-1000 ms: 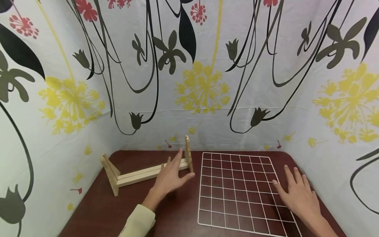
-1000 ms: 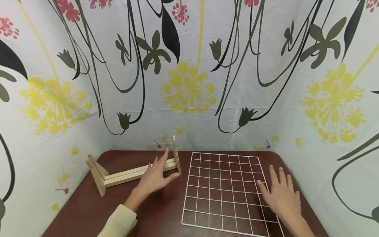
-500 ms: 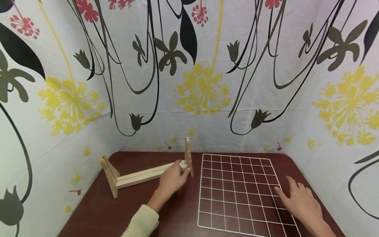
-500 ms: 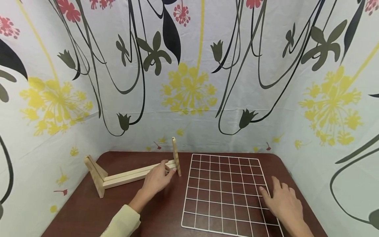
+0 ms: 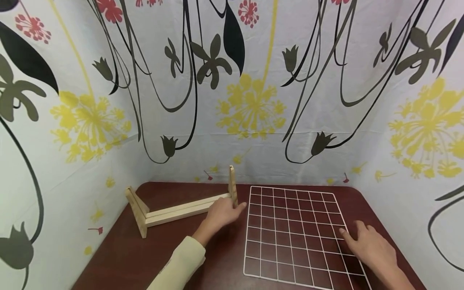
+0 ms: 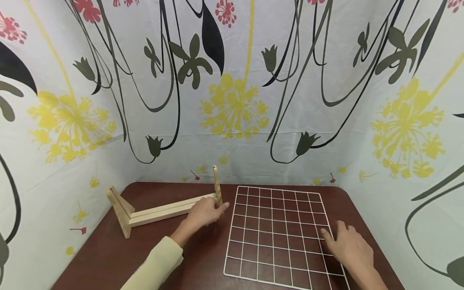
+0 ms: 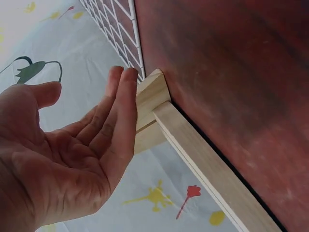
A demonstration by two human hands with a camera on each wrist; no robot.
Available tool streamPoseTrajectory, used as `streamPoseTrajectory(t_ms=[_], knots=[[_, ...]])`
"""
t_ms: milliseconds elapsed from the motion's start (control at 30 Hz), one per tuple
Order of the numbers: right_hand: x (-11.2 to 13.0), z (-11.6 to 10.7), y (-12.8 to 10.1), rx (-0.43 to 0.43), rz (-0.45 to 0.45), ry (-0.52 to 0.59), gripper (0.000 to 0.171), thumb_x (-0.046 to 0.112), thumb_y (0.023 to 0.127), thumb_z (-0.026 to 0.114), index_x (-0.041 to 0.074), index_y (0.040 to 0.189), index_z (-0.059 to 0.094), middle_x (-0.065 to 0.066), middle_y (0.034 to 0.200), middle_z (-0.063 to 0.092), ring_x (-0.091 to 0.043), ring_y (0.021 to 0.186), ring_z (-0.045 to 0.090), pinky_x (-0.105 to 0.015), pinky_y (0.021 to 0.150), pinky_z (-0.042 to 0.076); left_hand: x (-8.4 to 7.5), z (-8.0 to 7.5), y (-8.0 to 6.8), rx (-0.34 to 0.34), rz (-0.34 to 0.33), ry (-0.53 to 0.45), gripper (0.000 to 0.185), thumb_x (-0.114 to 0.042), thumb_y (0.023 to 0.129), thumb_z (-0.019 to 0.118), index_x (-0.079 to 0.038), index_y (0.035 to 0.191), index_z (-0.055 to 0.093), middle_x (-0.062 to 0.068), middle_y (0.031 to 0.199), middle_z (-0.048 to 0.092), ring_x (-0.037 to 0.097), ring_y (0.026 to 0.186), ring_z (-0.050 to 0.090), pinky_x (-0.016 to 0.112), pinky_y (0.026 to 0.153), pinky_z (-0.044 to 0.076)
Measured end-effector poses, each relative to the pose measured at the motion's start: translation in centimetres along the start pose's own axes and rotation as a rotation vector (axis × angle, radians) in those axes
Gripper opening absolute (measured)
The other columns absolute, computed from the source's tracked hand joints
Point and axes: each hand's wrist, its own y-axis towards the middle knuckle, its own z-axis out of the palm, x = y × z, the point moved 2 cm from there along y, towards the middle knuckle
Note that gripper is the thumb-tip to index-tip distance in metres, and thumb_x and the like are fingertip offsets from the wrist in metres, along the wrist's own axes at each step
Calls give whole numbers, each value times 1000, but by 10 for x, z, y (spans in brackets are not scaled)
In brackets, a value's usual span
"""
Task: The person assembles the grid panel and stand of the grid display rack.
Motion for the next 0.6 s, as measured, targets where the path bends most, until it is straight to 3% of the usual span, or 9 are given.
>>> streamPoseTrajectory(t_ms=[133,300,433,600], knots=[[-4,2,1,76,7,7,103,79,99,44,-17,137,48,-40,113,65,-48,85,69,-53,61,53,-3,5,10,64,-42,-7,56,-54,103,60,-15,63,65,-1,52,62,22,44,65,34,41,48],[-10,3,2,167,15,6,92,79,97,48,-10,118,58,-32,97,70,-39,78,70,-51,59,50,-6,16,16,187,-61,-35,51,-38,105,60,-12,62,71,-1,57,70,24,51,72,33,42,55],[-15,3,2,185,24,4,87,80,98,46,-5,105,62,-20,86,69,-33,75,67,-50,59,49,-12,22,20,200,-51,-30,46,-32,104,63,-10,64,73,-1,57,71,23,49,71,30,41,53],[-17,5,4,205,17,22,77,76,99,48,0,92,64,-10,77,65,-26,71,62,-48,60,49,-19,28,21,200,-91,-27,44,-37,100,72,-10,66,71,2,57,71,23,51,72,32,41,53]])
